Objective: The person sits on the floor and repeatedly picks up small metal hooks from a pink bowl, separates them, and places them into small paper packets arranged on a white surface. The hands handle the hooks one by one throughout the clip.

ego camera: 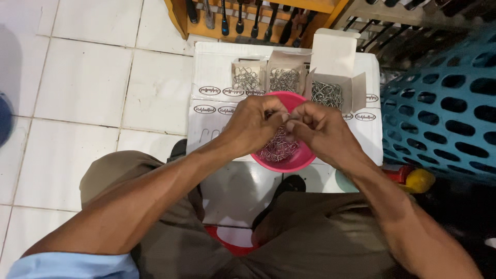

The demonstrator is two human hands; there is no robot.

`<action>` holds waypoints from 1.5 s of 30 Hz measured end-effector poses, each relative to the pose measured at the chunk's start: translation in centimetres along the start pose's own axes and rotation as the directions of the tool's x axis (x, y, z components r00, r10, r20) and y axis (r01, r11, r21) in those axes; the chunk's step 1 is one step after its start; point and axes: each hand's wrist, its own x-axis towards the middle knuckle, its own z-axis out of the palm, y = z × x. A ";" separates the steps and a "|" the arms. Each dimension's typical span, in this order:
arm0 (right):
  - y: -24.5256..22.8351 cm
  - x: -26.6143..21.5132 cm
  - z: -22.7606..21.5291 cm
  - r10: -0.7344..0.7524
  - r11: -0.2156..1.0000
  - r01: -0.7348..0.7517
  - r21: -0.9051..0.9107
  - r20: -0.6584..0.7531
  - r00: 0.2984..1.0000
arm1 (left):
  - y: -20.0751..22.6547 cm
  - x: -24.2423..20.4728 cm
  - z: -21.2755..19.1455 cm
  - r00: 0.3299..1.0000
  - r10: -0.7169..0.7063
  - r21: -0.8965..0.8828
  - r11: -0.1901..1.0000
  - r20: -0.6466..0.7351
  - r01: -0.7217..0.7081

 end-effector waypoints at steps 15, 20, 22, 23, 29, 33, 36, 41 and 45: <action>2.8 6.0 -4.0 -0.505 0.707 0.330 -0.626 -0.120 0.855 | 4.1 0.7 -3.4 0.968 -0.237 -0.360 0.913 -0.080 0.194; 3.4 8.2 -3.3 -0.547 0.655 0.326 -0.682 -0.130 0.827 | 5.0 0.9 -3.9 0.963 -0.230 -0.396 0.905 -0.144 0.157; 2.9 8.4 -2.9 -0.524 0.674 0.306 -0.672 -0.143 0.840 | 4.7 1.0 -3.9 0.960 -0.232 -0.399 0.904 -0.160 0.152; 2.8 8.4 -2.9 -0.519 0.677 0.308 -0.668 -0.137 0.844 | 4.5 1.1 -3.9 0.957 -0.229 -0.408 0.902 -0.176 0.141; 2.5 6.7 -2.6 -0.499 0.701 0.334 -0.630 -0.098 0.861 | 4.2 1.6 -4.0 0.947 -0.222 -0.433 0.895 -0.231 0.104; 5.4 4.7 0.0 -0.481 0.600 0.423 -0.679 0.117 0.869 | 3.8 2.1 -3.9 0.946 -0.227 -0.445 0.889 -0.230 0.105; 6.3 4.0 2.4 -0.315 0.173 0.487 -0.856 0.420 0.851 | 3.6 2.1 -3.5 0.946 -0.229 -0.428 0.897 -0.230 0.113; 6.3 3.4 5.4 -0.213 0.280 0.529 -0.802 0.485 0.848 | 3.9 2.2 -3.2 0.939 -0.253 -0.410 0.901 -0.232 0.141; 7.7 3.0 5.8 -0.128 0.238 0.470 -0.850 0.453 0.883 | 3.7 2.2 -3.2 0.935 -0.266 -0.393 0.906 -0.235 0.159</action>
